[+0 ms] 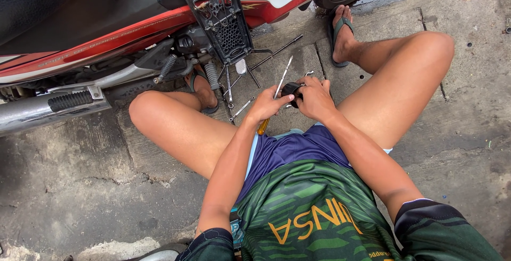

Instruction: The person sits on the ground and uses a screwdriver to remove screws from a black plastic cover on the side of a red motorcycle. They then use the screwdriver to pry open and remove a small black component from the motorcycle's body.

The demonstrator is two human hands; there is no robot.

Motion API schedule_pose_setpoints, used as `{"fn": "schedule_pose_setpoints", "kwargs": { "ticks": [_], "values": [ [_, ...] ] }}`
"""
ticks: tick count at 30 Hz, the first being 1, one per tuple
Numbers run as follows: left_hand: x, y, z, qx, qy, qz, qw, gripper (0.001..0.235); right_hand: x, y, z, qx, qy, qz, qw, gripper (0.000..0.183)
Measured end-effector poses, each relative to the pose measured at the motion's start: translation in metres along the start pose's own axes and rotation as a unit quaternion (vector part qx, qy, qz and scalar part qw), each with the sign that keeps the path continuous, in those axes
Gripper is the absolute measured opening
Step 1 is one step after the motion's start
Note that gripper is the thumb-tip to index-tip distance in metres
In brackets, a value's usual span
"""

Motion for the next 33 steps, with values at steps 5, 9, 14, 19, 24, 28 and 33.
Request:
{"fn": "schedule_pose_setpoints", "kwargs": {
  "ticks": [5,9,14,19,24,28,33],
  "values": [
    [-0.001,-0.006,-0.011,0.002,-0.015,0.002,1.0,0.06,0.004,0.002,-0.011,0.017,0.042,0.0,0.999,0.012],
    [0.0,-0.006,-0.008,-0.004,-0.015,0.004,1.0,0.058,0.008,0.004,-0.019,0.032,0.053,0.001,0.998,0.015],
    [-0.001,-0.009,-0.012,-0.009,-0.017,0.004,1.0,0.057,0.004,0.005,-0.019,0.048,0.064,0.003,0.997,0.015],
    [0.004,-0.004,-0.002,-0.012,-0.002,0.0,1.0,0.055,0.031,0.013,-0.049,0.09,0.007,0.034,0.995,0.015],
    [0.001,-0.011,-0.011,-0.038,0.113,-0.019,0.993,0.053,0.076,0.022,-0.096,0.183,-0.113,0.08,0.973,0.015],
    [0.006,-0.013,-0.016,-0.032,0.121,0.0,0.992,0.054,0.085,0.022,-0.09,0.228,-0.159,0.111,0.954,0.015],
    [0.013,-0.02,-0.023,-0.029,0.143,0.033,0.989,0.052,0.083,0.008,-0.026,0.169,-0.534,0.123,0.819,0.003]
  ]
}}
Point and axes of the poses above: each hand's wrist, its own y-axis away from the middle knuckle, its own x-axis out of the back of the hand, z = x × y, the point moved 6 cm from there along -y, towards the middle knuckle, and after that the axes turned 14 degrees about -y, right-handed, at the moved point
